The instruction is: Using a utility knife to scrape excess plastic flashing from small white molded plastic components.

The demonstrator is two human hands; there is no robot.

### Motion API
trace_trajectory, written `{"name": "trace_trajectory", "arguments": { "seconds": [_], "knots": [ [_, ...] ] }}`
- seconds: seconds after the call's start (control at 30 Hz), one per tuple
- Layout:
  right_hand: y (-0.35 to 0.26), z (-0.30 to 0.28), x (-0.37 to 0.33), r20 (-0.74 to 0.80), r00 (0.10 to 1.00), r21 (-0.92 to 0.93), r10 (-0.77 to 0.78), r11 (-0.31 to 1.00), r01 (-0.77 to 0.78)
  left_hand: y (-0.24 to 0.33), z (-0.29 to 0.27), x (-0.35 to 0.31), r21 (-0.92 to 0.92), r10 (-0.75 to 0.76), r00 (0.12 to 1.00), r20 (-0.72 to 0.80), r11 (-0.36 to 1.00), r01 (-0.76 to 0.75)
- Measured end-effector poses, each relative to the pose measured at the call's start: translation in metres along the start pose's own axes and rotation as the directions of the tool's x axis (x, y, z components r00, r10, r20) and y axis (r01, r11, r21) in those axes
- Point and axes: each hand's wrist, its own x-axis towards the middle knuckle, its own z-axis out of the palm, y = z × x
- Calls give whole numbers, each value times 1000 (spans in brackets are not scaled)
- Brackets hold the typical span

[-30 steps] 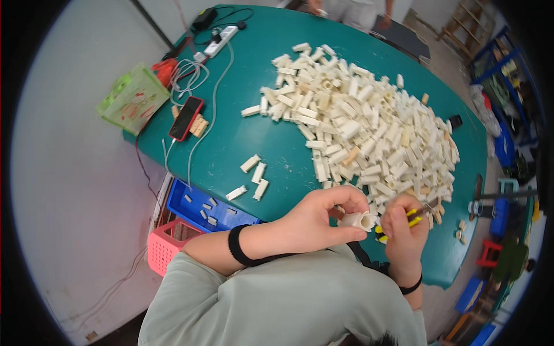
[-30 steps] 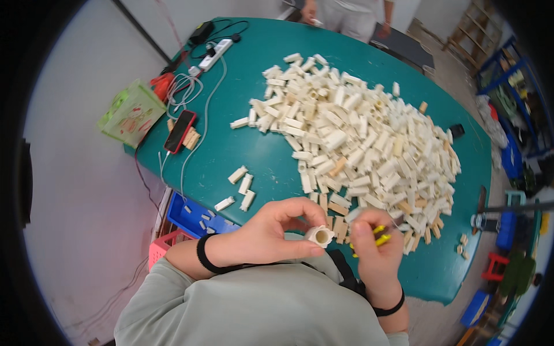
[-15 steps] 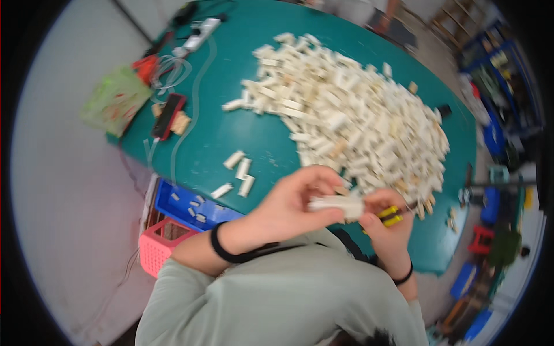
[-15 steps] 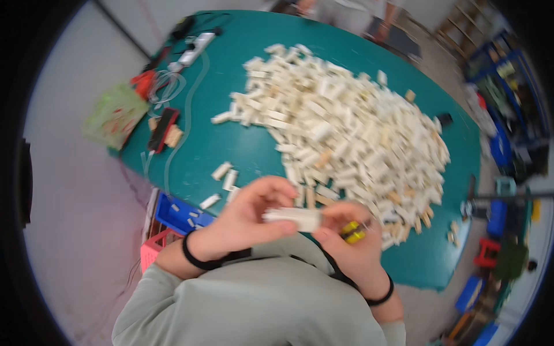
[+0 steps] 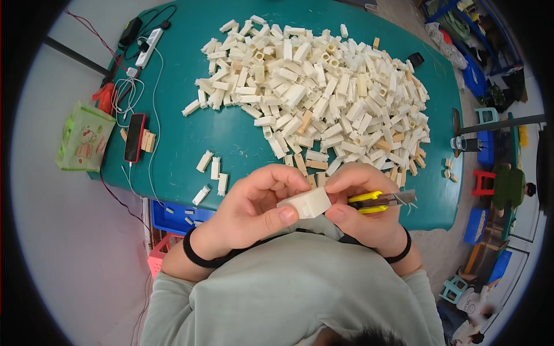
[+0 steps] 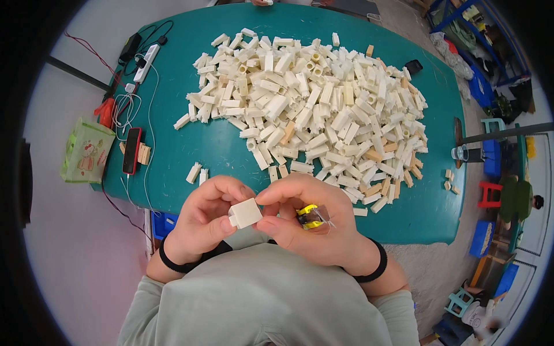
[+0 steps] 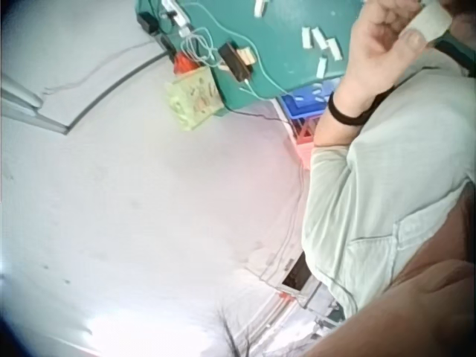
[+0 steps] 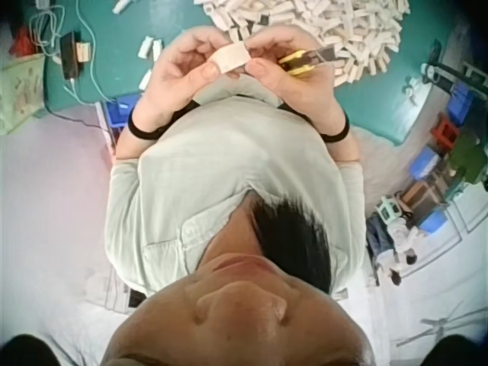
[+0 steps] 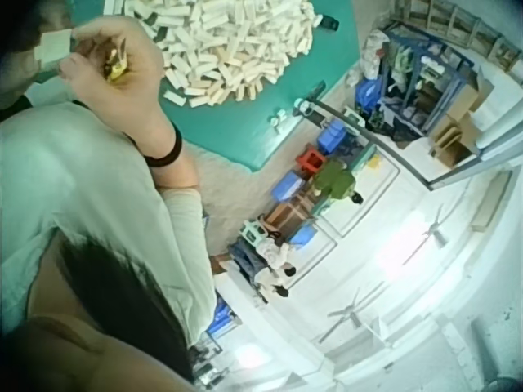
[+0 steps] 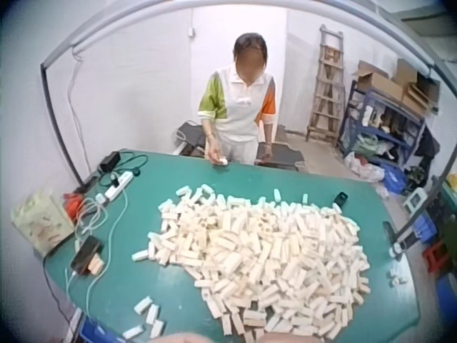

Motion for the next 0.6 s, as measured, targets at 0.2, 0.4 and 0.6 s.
{"name": "trace_trajectory", "arguments": {
  "seconds": [0.2,0.4,0.6],
  "knots": [
    [4,2,-1,6,999,-77,-36,996,36,2,8,2,557,219,975,23,808,-195],
    [1,1,0,60,975,-408,-212,887,218,11,9,3,756,487,873,22,563,-333],
    [-2,2,-1,126,972,-629,-198,742,232,7,13,4,782,642,767,12,472,-408]
  ]
}}
